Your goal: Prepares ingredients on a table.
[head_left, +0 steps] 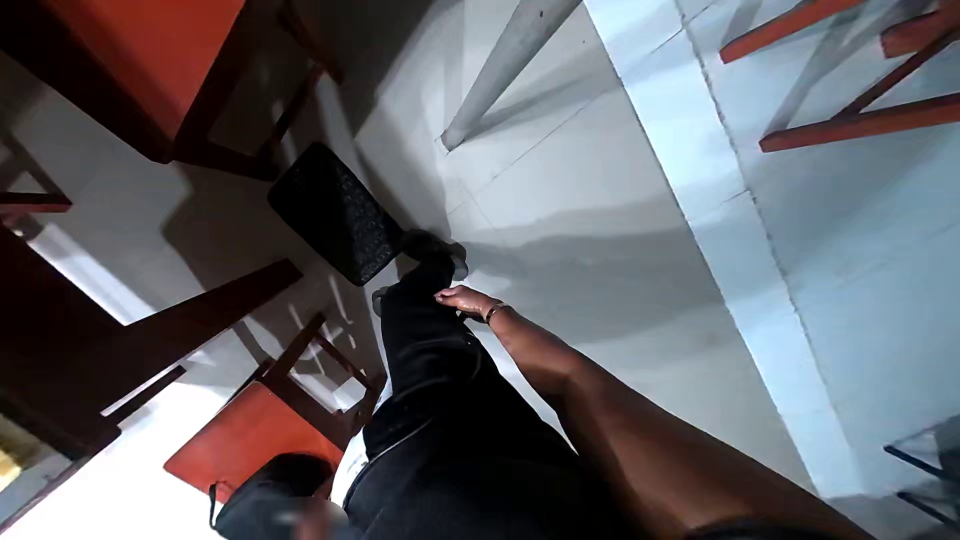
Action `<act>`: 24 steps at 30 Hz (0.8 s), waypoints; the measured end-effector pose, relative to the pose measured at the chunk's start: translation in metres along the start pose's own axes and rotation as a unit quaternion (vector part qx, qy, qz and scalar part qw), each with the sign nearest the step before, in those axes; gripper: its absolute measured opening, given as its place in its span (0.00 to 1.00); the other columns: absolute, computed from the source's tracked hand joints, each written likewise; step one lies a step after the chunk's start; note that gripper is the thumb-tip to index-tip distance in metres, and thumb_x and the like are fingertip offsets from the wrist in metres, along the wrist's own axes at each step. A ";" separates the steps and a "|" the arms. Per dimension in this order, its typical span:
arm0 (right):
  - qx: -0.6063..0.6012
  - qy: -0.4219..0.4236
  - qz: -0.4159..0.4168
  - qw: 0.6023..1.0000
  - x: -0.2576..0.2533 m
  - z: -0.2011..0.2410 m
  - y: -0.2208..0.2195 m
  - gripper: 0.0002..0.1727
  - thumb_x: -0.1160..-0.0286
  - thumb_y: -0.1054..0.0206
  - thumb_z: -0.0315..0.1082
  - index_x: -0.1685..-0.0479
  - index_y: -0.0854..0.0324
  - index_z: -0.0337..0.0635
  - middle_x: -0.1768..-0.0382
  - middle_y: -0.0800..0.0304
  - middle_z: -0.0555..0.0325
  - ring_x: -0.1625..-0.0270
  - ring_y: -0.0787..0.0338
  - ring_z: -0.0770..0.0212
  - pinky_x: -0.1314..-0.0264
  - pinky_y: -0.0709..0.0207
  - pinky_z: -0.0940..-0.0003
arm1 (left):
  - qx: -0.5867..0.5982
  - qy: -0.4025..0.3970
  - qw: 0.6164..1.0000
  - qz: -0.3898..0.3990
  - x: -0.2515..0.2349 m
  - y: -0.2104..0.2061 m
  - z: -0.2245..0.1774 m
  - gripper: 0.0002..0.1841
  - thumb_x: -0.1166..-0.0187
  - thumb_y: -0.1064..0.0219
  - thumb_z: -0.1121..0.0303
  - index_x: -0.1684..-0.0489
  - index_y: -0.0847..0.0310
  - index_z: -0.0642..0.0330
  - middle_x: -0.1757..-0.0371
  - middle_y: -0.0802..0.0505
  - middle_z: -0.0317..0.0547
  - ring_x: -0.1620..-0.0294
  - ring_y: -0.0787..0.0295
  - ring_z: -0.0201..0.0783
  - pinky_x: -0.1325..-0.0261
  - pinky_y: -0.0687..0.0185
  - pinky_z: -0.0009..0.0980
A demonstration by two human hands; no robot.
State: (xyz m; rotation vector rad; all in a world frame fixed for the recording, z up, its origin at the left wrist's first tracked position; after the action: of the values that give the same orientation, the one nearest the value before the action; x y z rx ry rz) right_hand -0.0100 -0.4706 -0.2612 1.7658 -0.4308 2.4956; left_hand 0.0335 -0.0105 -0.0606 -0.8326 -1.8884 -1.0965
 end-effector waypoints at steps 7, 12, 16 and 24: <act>0.012 0.074 0.004 0.997 0.014 -0.001 0.001 0.18 0.10 0.41 0.33 0.32 0.17 0.32 0.34 0.14 0.39 0.34 0.15 0.54 0.27 0.26 0.57 | -0.022 -0.029 0.999 -0.020 -0.023 0.015 0.025 0.17 0.16 0.40 0.76 0.36 0.18 0.80 0.35 0.11 0.71 0.31 0.13 0.58 0.21 0.24 0.49; -0.071 0.108 0.003 0.992 0.029 -0.010 0.005 0.17 0.12 0.41 0.30 0.33 0.18 0.32 0.41 0.12 0.45 0.47 0.14 0.64 0.40 0.20 0.66 | 0.095 0.055 0.993 -0.041 -0.026 0.034 -0.053 0.20 0.12 0.43 0.72 0.29 0.27 0.78 0.40 0.10 0.58 0.44 0.10 0.31 0.39 0.13 0.31; -0.134 0.113 -0.001 0.985 0.035 -0.008 0.002 0.16 0.14 0.39 0.29 0.34 0.19 0.32 0.44 0.12 0.48 0.52 0.13 0.68 0.47 0.19 0.69 | 0.103 0.053 0.993 -0.036 -0.031 0.042 -0.098 0.20 0.11 0.45 0.71 0.28 0.28 0.79 0.41 0.09 0.58 0.45 0.09 0.32 0.41 0.13 0.29; -0.122 0.137 0.067 0.981 0.041 -0.006 -0.002 0.23 0.20 0.37 0.24 0.24 0.24 0.36 0.37 0.14 0.47 0.50 0.14 0.67 0.46 0.19 0.69 | 0.075 0.075 0.994 -0.021 -0.042 0.053 -0.091 0.19 0.11 0.44 0.73 0.29 0.26 0.77 0.40 0.09 0.59 0.44 0.09 0.35 0.41 0.14 0.31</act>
State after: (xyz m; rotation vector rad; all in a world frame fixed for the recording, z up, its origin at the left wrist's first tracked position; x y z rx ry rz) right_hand -0.0296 -0.4719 -0.2246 1.3219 -0.8163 2.5880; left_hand 0.1247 -0.0766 -0.0470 -0.6115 -1.8435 -1.0006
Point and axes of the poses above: each hand's wrist, its own x-axis away from the middle knuckle, its own y-axis out of the back of the hand, z = x × y, the point moved 7 cm from there along -x, towards the middle knuckle
